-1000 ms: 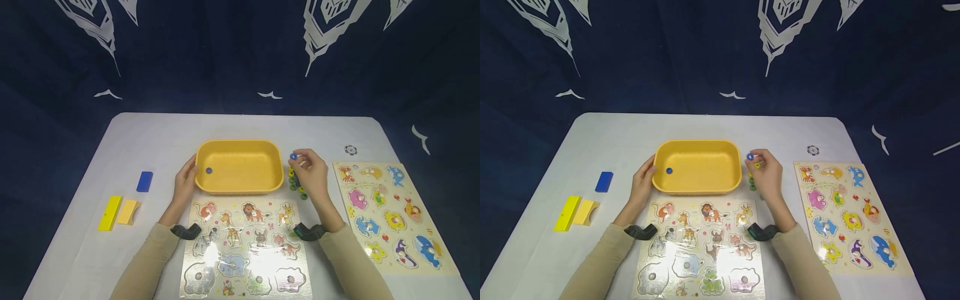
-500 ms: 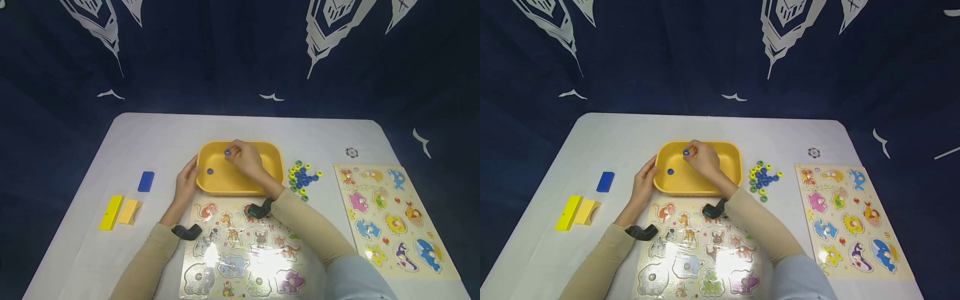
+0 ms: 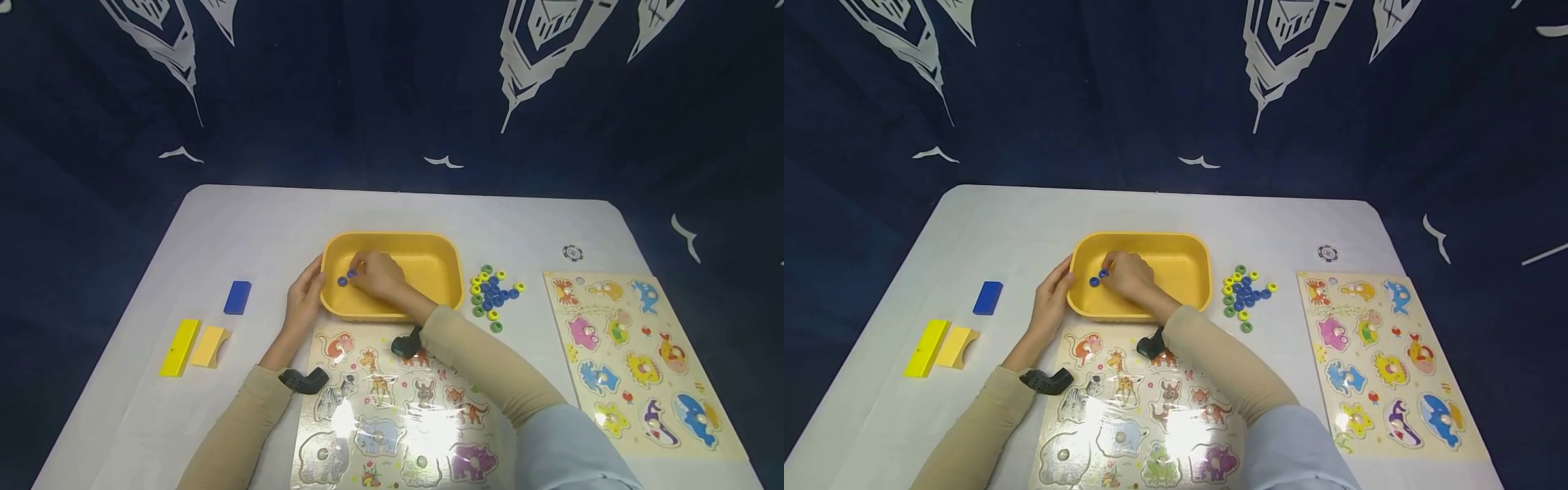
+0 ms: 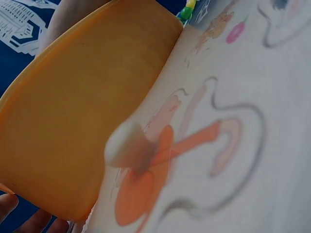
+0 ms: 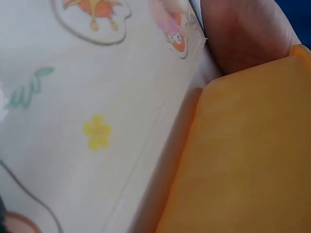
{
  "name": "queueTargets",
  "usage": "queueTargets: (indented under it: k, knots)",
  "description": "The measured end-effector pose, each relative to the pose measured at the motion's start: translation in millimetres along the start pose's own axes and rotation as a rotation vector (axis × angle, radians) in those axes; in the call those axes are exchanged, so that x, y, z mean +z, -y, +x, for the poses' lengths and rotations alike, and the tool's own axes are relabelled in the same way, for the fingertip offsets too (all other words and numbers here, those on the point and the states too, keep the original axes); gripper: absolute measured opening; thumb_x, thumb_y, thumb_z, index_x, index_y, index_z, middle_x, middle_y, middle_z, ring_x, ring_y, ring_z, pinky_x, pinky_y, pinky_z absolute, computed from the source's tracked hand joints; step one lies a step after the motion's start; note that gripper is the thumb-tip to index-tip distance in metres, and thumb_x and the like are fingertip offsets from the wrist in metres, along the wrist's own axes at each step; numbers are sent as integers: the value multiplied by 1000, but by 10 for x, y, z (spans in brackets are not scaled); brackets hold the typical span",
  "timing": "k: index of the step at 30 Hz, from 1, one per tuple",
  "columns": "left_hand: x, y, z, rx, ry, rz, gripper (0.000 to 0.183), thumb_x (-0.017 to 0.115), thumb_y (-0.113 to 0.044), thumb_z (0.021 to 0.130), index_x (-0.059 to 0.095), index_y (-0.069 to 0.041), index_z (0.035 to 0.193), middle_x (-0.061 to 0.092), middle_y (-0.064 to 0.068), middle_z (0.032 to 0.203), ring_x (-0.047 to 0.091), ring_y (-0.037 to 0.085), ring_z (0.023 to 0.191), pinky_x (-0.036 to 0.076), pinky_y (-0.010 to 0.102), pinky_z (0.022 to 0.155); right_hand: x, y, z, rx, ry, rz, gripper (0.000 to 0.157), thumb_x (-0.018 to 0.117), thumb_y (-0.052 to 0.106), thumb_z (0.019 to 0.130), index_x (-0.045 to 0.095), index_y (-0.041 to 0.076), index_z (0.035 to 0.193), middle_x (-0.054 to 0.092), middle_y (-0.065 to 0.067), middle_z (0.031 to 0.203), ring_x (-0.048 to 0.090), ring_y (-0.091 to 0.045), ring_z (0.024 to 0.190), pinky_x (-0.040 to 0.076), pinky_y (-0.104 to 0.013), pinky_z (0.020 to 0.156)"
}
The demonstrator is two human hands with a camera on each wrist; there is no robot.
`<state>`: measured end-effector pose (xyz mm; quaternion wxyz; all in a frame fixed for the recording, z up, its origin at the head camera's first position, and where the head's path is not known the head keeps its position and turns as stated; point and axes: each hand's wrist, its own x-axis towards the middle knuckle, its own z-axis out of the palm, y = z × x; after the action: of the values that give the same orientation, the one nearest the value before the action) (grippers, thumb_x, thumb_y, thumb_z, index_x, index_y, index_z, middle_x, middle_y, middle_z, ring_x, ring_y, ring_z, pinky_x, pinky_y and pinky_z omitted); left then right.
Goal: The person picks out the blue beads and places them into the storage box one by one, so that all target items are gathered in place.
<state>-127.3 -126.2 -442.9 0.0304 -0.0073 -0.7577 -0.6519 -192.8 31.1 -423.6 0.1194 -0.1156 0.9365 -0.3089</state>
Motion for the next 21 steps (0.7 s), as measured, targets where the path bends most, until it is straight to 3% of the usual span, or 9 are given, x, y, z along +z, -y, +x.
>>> queueTargets:
  k: [8,12,15,21]
  knots:
    - [1,-14,-5,2,-6,15,42,41,-16,95,36,-12,136,38,6,139,35,19,128,35,29,104,9,14,0,26,93,-58,18,63,24,79,64,22,96,59,5,76,52,-12,61,42,-22,48]
    - [5,-17,-1,1,-6,23,42,41,-16,95,35,-12,136,36,6,140,33,19,129,33,30,105,-36,-11,-34,8,69,-37,28,63,23,77,62,22,104,61,6,82,54,-11,64,44,-23,51]
    - [4,9,3,-4,-1,19,42,42,-16,94,35,-13,136,36,7,140,33,20,129,33,32,105,-104,-42,-117,-32,-12,1,30,64,24,76,62,24,105,62,8,78,54,-9,61,44,-23,48]
    - [-13,195,64,-4,-14,37,42,43,-25,94,37,-22,135,38,0,139,34,15,128,32,29,106,-341,-167,-448,-193,-271,51,29,68,26,77,63,21,105,59,9,73,43,-8,46,32,-20,35]
